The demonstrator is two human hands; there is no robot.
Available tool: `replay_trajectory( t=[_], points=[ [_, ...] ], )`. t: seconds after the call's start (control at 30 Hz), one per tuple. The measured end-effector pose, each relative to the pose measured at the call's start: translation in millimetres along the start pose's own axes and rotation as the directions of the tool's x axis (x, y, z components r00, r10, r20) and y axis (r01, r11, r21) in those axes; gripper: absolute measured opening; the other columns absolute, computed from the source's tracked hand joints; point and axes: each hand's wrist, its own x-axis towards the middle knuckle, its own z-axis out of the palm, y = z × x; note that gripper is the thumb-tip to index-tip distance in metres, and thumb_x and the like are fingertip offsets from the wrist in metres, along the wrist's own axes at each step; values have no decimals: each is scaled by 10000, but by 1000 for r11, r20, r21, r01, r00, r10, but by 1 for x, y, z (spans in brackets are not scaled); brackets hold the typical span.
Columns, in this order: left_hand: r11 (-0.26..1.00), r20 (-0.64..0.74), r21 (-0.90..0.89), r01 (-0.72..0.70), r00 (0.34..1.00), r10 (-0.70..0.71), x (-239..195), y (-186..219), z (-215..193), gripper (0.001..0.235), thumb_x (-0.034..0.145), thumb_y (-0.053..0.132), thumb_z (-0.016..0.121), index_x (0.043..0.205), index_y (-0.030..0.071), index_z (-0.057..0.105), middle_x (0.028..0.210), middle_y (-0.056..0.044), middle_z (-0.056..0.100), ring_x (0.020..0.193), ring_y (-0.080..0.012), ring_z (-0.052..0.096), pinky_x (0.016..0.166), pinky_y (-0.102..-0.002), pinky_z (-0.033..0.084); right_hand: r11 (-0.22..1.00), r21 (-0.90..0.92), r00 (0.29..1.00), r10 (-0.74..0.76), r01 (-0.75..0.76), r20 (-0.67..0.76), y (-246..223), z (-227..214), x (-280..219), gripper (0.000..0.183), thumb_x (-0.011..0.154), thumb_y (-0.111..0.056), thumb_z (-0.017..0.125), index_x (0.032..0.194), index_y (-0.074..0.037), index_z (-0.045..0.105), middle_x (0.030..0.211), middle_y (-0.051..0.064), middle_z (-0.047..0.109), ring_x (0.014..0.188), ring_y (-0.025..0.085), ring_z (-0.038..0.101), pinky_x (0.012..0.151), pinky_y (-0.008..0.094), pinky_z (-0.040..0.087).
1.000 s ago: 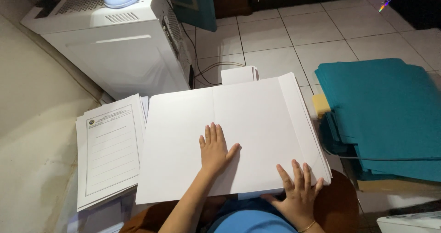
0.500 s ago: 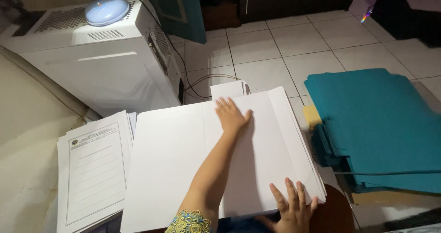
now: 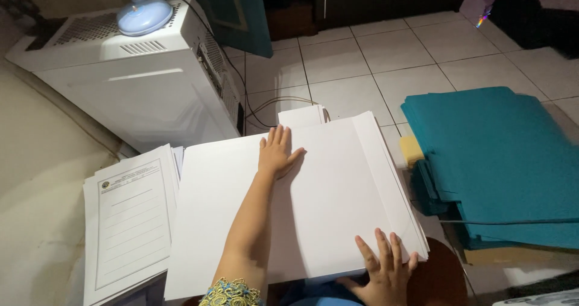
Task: Folding large white sheets of paper to create folders and inserting printed documents into them.
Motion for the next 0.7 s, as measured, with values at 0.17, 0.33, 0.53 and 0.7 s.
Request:
replay_trajectory(
  t=[0.17,0.33,0.53,0.7],
  points=[
    [992,-52,-2,123,991,-123,-35,8,2,885,938,643,422,1545,10,303,1638,-205,251,1536,-350,140,1190,-535,133,999,5,999,-49,49,-23,1,0,3,1174,562,-931,587,1533,-345,285,1613,140,225,1493,440,144,1093,760,33],
    [987,-53,-72,140,988,-144,-99,33,-12,900,948,606,421,1546,-46,261,1631,-270,213,1540,-380,91,1210,-517,81,997,25,996,-66,68,-64,-1,-4,6,1193,556,-921,572,1543,-322,270,1627,141,188,1505,444,112,1097,782,16],
    [991,-51,-79,105,993,-109,-192,66,-42,897,950,576,453,1525,-89,277,1600,-325,243,1530,-413,104,1200,-537,79,995,32,990,-91,95,-105,-7,-21,12,1119,627,-908,528,1537,-291,320,1625,151,221,1507,422,122,1103,723,50],
    [988,89,-120,101,992,-91,-254,88,-74,881,970,540,471,1531,-96,229,1621,-318,168,1538,-400,31,1200,-519,33,994,67,993,-79,85,-93,-5,-18,11,1107,645,-919,480,1541,-293,302,1650,146,179,1518,421,92,1120,751,-2]
  ],
)
